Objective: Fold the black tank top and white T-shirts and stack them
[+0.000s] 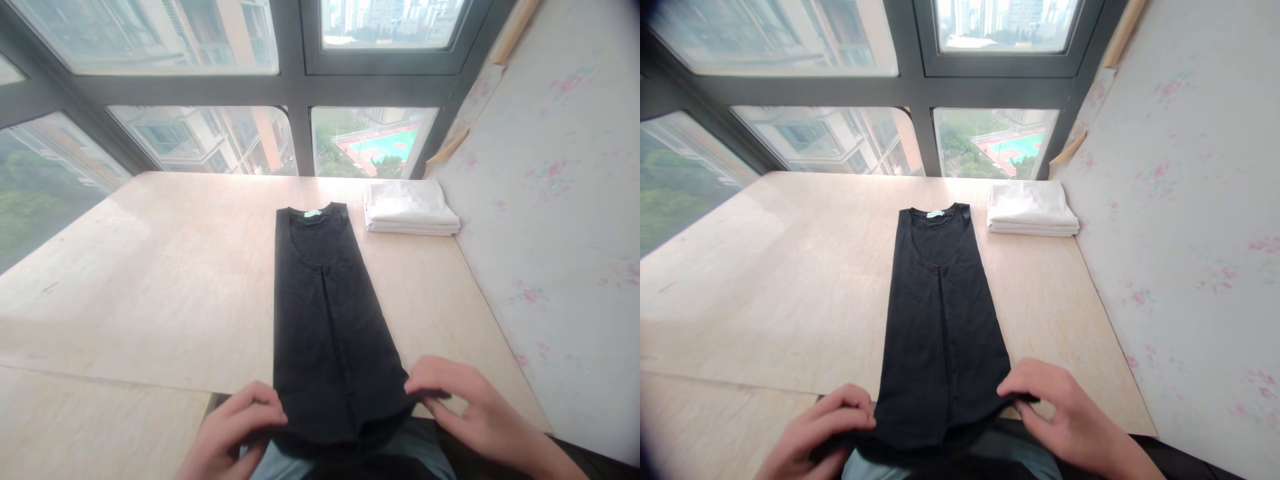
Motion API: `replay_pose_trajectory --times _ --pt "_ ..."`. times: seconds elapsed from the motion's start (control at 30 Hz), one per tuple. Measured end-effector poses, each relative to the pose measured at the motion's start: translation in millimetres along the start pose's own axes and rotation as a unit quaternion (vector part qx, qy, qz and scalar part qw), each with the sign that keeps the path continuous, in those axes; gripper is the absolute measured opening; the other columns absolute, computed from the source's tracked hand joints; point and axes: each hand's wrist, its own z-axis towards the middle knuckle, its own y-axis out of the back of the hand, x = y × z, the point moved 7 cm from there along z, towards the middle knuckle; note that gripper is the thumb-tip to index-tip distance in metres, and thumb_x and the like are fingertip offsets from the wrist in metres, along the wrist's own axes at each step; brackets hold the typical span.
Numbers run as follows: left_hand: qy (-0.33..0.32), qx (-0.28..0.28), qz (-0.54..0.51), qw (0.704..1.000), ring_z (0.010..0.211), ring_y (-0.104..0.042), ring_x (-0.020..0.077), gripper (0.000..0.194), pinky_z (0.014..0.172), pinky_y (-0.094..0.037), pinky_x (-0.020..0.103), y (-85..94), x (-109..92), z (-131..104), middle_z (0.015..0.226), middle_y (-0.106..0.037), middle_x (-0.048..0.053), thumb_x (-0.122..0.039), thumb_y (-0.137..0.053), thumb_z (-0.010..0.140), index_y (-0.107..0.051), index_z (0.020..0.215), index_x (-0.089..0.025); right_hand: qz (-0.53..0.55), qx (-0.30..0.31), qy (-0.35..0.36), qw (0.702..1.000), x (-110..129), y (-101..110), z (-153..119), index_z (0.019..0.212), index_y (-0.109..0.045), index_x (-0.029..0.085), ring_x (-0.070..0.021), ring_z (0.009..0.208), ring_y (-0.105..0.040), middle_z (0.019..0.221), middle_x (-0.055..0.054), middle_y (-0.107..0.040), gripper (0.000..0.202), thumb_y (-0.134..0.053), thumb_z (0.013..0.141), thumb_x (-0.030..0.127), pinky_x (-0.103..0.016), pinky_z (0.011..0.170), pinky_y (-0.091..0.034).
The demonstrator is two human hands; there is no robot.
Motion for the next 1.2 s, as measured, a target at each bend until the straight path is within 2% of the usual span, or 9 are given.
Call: replay_pose_trajectory --times 0.1,0.17,0.3,0.43,0.6,0.8,0.97,1.13,1.2 --pt "0.049 -0.117 -0.069 0.989 0.087 -0.069 0.0195 0.013 0.076 -0.059 0.029 27.1 30.7 48.8 0.092 -0.072 0.006 -0.021 -0.061 0.087 -0.073 0.093 -0.023 0.027 -0.065 -0.055 0.996 -33.8 17.8 48.0 0.105 -0.074 0.028 -0.0206 0.092 -0.072 0.102 -0.005 -0.075 0.022 -0.057 0.092 0.025 -0.033 0.081 -0.061" --pt "0.108 -0.175 -0.091 0.974 0.089 -0.069 0.0218 0.021 0.080 -0.058 0.033 36.8 67.1 84.0 0.096 -0.073 0.007 -0.033 -0.069 0.083 -0.072 0.099 -0.019 0.044 -0.110 -0.096 0.988 -64.2 24.7 89.8 0.105 -0.074 0.025 -0.0221 0.096 -0.071 0.104 -0.005 -0.075 0.021 -0.060 0.090 0.030 -0.035 0.083 -0.060" --pt "0.180 -0.202 -0.053 0.961 0.088 -0.068 0.0221 0.044 0.080 -0.056 0.036 34.0 133.7 144.1 0.098 -0.073 0.008 -0.040 -0.064 0.082 -0.066 0.120 -0.017 0.083 -0.136 -0.173 0.972 -132.5 12.6 162.6 0.115 -0.070 0.020 -0.0217 0.095 -0.071 0.106 -0.007 -0.074 0.032 -0.062 0.085 0.029 -0.036 0.086 -0.057" --pt "0.222 -0.220 0.010 0.950 0.083 -0.067 0.0223 0.041 0.084 -0.052 0.039 24.2 169.7 161.6 0.092 -0.071 0.007 -0.036 -0.065 0.078 -0.069 0.116 -0.018 0.039 -0.149 -0.265 0.952 -185.7 -6.9 179.4 0.115 -0.068 0.014 -0.0187 0.079 -0.070 0.088 -0.006 -0.074 0.035 -0.059 0.083 0.026 -0.033 0.079 -0.054" --pt "0.216 -0.216 0.005 0.952 0.082 -0.066 0.0200 0.042 0.082 -0.052 0.034 18.5 176.5 157.6 0.092 -0.071 0.005 -0.035 -0.062 0.081 -0.067 0.119 -0.020 0.016 -0.176 -0.249 0.952 -193.6 -12.1 174.1 0.108 -0.070 0.017 -0.0175 0.074 -0.067 0.082 -0.003 -0.072 0.035 -0.063 0.081 0.038 -0.031 0.075 -0.053" --pt "0.191 -0.216 -0.027 0.957 0.085 -0.067 0.0194 0.039 0.081 -0.053 0.032 24.2 171.3 159.8 0.092 -0.072 0.005 -0.039 -0.061 0.083 -0.068 0.116 -0.019 0.018 -0.197 -0.243 0.950 -185.9 -12.5 178.6 0.105 -0.072 0.017 -0.0176 0.076 -0.066 0.086 -0.005 -0.072 0.031 -0.062 0.077 0.028 -0.032 0.078 -0.052" --pt "0.176 -0.245 -0.036 0.953 0.091 -0.068 0.0193 0.043 0.083 -0.054 0.032 33.6 165.8 158.2 0.102 -0.073 0.008 -0.042 -0.059 0.085 -0.066 0.120 -0.018 0.064 -0.225 -0.199 0.952 -175.7 -6.1 183.2 0.107 -0.071 0.018 -0.0180 0.079 -0.066 0.091 -0.005 -0.072 0.032 -0.061 0.081 0.034 -0.032 0.077 -0.053" --pt "0.203 -0.243 0.029 0.948 0.082 -0.067 0.0200 0.036 0.082 -0.054 0.035 32.9 172.5 164.6 0.093 -0.073 0.007 -0.034 -0.061 0.083 -0.068 0.114 -0.018 -0.036 -0.206 -0.205 0.956 -183.2 -11.8 193.0 0.111 -0.069 0.016 -0.0192 0.078 -0.065 0.092 -0.008 -0.071 0.033 -0.058 0.082 0.026 -0.037 0.082 -0.054" --pt "0.211 -0.249 0.062 0.943 0.086 -0.067 0.0229 0.038 0.088 -0.052 0.040 31.7 169.5 164.0 0.098 -0.071 0.009 -0.029 -0.061 0.082 -0.066 0.118 -0.017 -0.108 -0.209 -0.178 0.956 -178.4 -15.0 193.4 0.116 -0.067 0.014 -0.0233 0.089 -0.065 0.102 -0.012 -0.070 0.036 -0.056 0.083 0.023 -0.042 0.089 -0.054"
